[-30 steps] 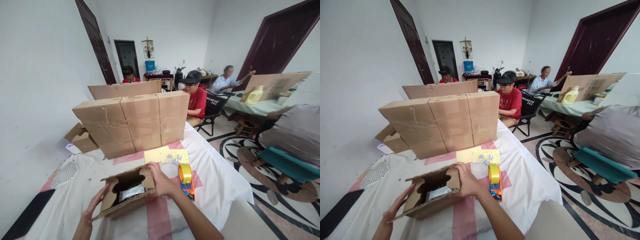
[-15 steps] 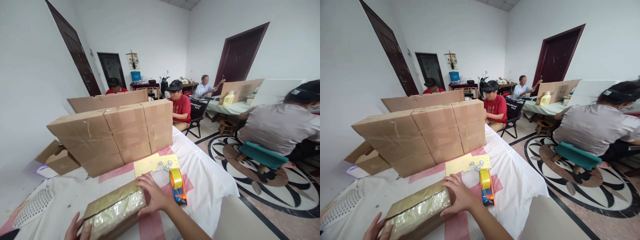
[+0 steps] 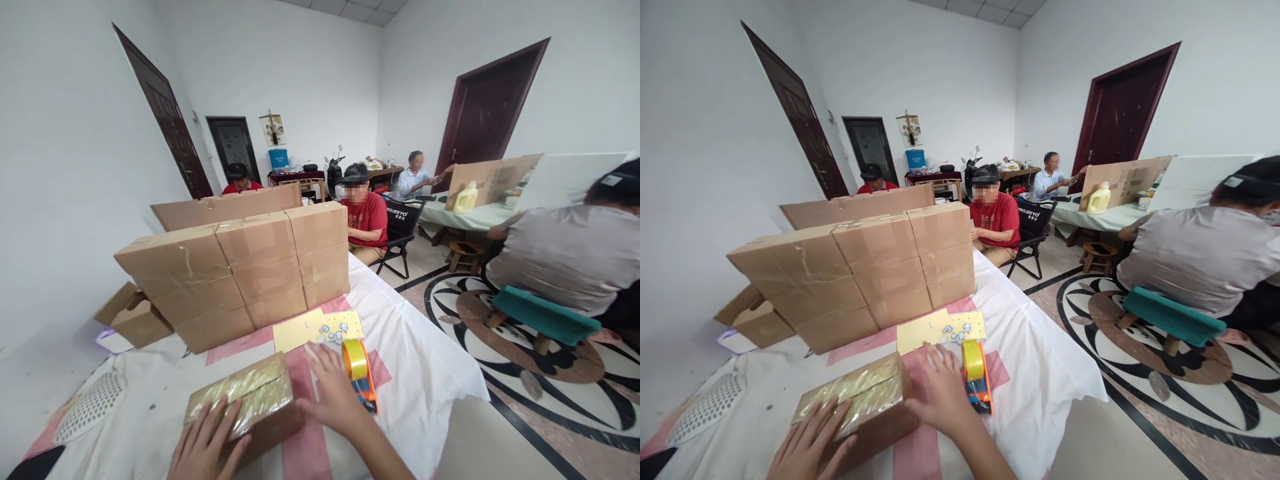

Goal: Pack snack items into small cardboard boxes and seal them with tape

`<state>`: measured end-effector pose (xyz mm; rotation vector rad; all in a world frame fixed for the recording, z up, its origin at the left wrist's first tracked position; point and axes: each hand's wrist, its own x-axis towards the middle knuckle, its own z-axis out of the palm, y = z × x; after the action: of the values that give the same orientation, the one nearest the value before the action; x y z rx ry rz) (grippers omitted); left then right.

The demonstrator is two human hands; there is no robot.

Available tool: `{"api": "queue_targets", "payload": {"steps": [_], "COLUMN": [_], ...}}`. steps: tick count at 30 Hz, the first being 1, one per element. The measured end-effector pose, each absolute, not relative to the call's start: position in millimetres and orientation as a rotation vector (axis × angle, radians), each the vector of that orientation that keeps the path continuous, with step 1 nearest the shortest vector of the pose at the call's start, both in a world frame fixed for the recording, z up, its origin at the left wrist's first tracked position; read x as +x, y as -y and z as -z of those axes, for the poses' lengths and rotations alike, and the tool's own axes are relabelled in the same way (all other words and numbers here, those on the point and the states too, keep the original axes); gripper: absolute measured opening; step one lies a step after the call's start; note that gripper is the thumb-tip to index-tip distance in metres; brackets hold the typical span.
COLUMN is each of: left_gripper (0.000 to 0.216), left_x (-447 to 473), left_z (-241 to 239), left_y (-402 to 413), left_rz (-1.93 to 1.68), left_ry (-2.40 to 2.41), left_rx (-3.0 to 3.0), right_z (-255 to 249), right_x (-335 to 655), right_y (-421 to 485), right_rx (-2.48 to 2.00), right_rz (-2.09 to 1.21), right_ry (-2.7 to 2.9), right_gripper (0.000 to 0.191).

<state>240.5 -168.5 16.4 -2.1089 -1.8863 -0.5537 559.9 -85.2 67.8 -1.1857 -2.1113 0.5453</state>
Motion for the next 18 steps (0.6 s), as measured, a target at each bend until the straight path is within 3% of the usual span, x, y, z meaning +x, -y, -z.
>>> {"api": "queue_targets", "payload": {"steps": [4,8,12,18], "left_gripper": [0.064,0.063,0.059,0.064], "left_x": [254,270,281,294], "left_z": [-22,-46,-61,-74], "left_y": [166,162,158,160], "left_rz": [0.418,0.250,0.116,-0.027], "left_ry": [2.013,2.088,2.138,2.213], "left_rx": [-2.084,-2.042,-2.036,-1.968], "right_z": [-43,-10,5,13], "right_x": [618,653,652,649], "right_y": [68,48,50,57], "right_rx": [-1.413,-1.411,-1.200,-1.099], "right_rz": [-0.342,-0.842,-1.229,-1.236], "right_ry": [1.522,1.244,1.353,1.388], "right_gripper": [0.055,0.040,0.032,0.033]}}
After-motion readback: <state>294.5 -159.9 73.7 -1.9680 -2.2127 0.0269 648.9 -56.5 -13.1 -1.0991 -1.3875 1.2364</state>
